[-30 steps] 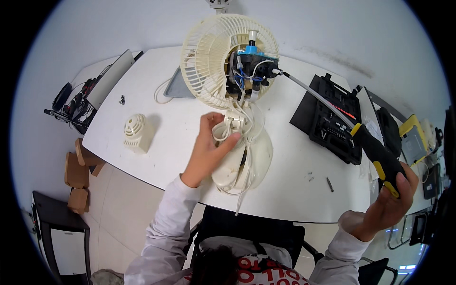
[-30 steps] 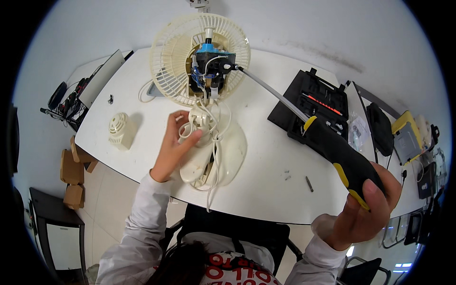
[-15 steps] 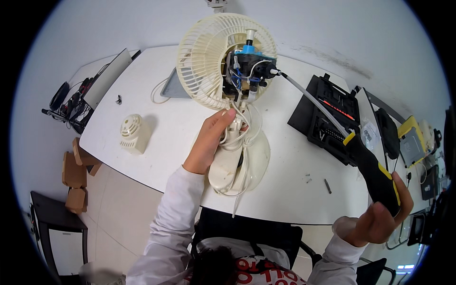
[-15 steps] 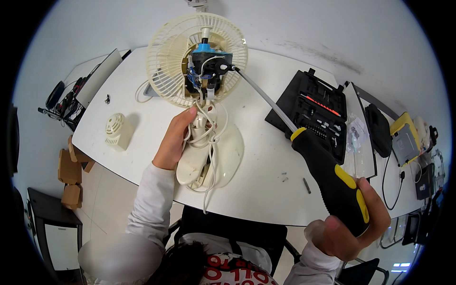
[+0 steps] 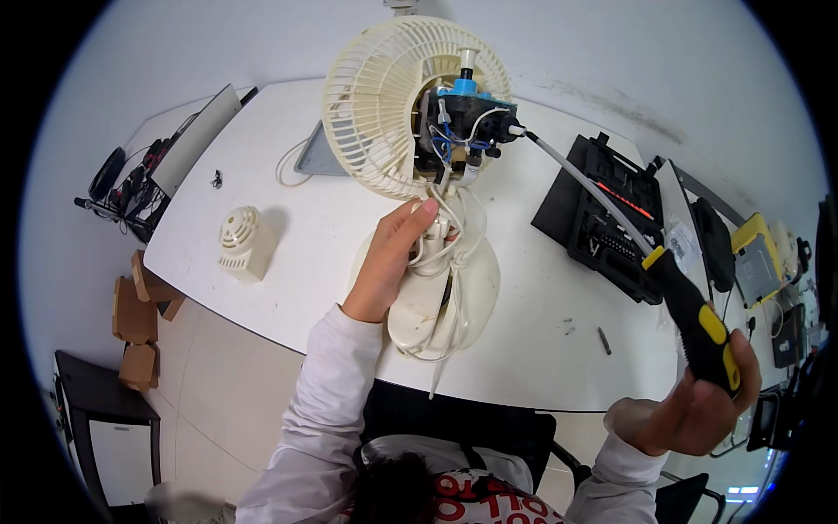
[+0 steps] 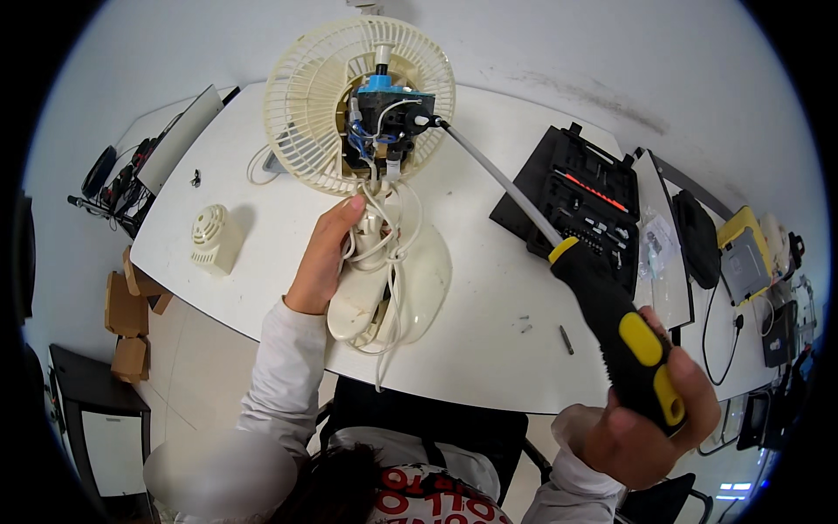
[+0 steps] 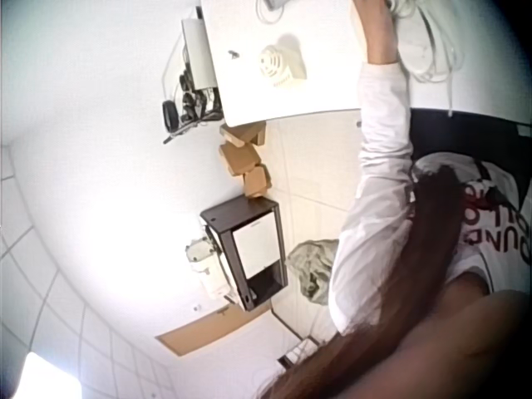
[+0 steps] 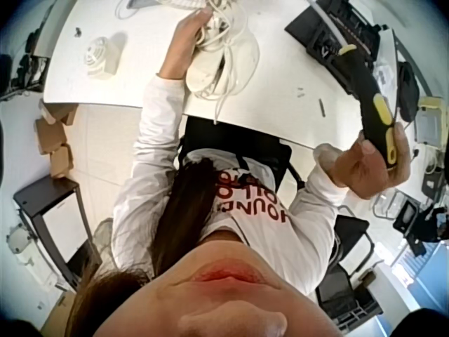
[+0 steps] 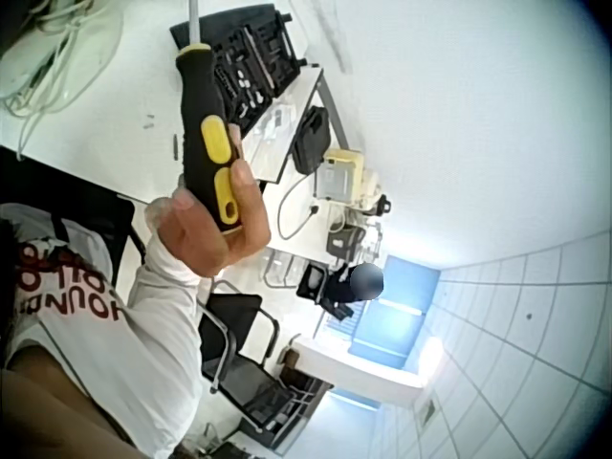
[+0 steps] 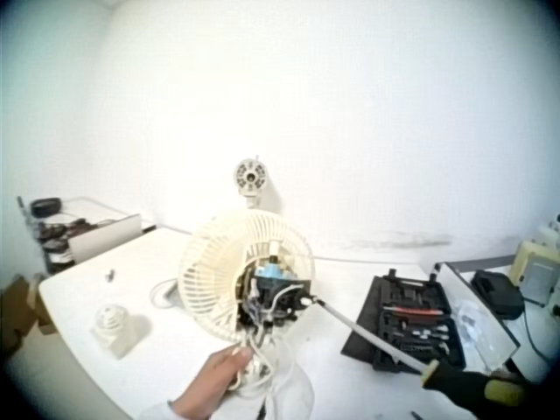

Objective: The person disassembles a white electric fan by removing the rear cover and using a screwdriver to loosen screws on the motor housing. They manipulate the internal wires and components while the fan remains on a white table.

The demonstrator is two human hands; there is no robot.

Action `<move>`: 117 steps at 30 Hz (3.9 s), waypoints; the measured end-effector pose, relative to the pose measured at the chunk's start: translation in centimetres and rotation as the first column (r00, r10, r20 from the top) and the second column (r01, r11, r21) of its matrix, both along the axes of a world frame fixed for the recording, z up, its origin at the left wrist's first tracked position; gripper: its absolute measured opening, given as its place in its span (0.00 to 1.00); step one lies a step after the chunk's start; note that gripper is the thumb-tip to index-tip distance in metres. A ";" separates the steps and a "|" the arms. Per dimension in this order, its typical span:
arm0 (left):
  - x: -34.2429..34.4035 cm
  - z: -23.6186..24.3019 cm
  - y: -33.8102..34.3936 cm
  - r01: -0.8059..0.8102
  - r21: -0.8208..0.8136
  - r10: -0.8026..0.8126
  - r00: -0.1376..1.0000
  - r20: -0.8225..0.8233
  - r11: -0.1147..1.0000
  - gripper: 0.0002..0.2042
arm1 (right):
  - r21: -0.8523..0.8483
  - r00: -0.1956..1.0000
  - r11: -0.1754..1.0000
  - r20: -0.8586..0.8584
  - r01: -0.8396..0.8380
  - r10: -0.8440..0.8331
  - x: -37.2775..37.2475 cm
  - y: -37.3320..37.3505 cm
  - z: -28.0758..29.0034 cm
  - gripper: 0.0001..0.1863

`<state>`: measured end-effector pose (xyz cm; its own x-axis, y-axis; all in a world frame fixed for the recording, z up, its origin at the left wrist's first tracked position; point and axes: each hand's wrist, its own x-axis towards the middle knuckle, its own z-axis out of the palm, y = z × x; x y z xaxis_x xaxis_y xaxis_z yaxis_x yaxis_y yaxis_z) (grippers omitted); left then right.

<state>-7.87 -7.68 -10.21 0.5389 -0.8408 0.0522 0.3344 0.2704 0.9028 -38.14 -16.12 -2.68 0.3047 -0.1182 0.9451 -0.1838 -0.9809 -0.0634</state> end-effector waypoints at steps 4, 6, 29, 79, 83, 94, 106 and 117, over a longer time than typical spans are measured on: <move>0.1 -0.3 0.0 0.006 -0.022 -0.006 1.000 0.000 1.000 0.16 | 0.030 0.999 0.999 0.045 -0.030 0.029 0.1 -0.2 0.1 0.07; 0.2 -0.3 0.1 0.006 -0.013 -0.006 1.000 0.006 1.000 0.16 | 0.044 0.997 0.996 0.015 -0.076 0.075 0.0 -0.2 0.3 0.09; 0.1 -0.3 0.2 -0.011 -0.013 0.011 0.999 0.041 1.000 0.17 | 0.191 0.995 0.978 0.057 -0.088 0.078 0.4 -1.8 1.8 0.28; 0.2 -0.9 0.7 -0.040 -0.027 0.042 0.998 0.057 0.999 0.17 | 0.318 0.985 0.938 -0.141 0.137 -0.096 -0.4 -6.7 4.1 0.28; 0.1 -0.7 0.1 -0.029 -0.048 0.031 0.998 0.046 0.998 0.16 | 0.215 0.915 0.896 -0.203 0.389 -0.349 -1.9 -6.4 4.5 0.29; 0.2 -1.0 0.2 -0.010 -0.053 0.011 1.000 0.016 0.999 0.15 | -0.021 0.920 0.991 -0.368 0.134 -0.132 -3.2 -6.5 7.2 0.19; 0.3 -1.1 0.1 -0.016 -0.040 0.018 0.998 0.067 0.999 0.16 | 0.104 0.944 0.961 -0.241 0.255 -0.224 -0.6 -6.5 7.7 0.22; 0.2 -0.9 0.1 -0.031 -0.027 0.032 0.999 0.036 0.999 0.16 | 0.074 0.941 0.990 -0.327 0.122 -0.092 -0.6 -4.8 9.0 0.26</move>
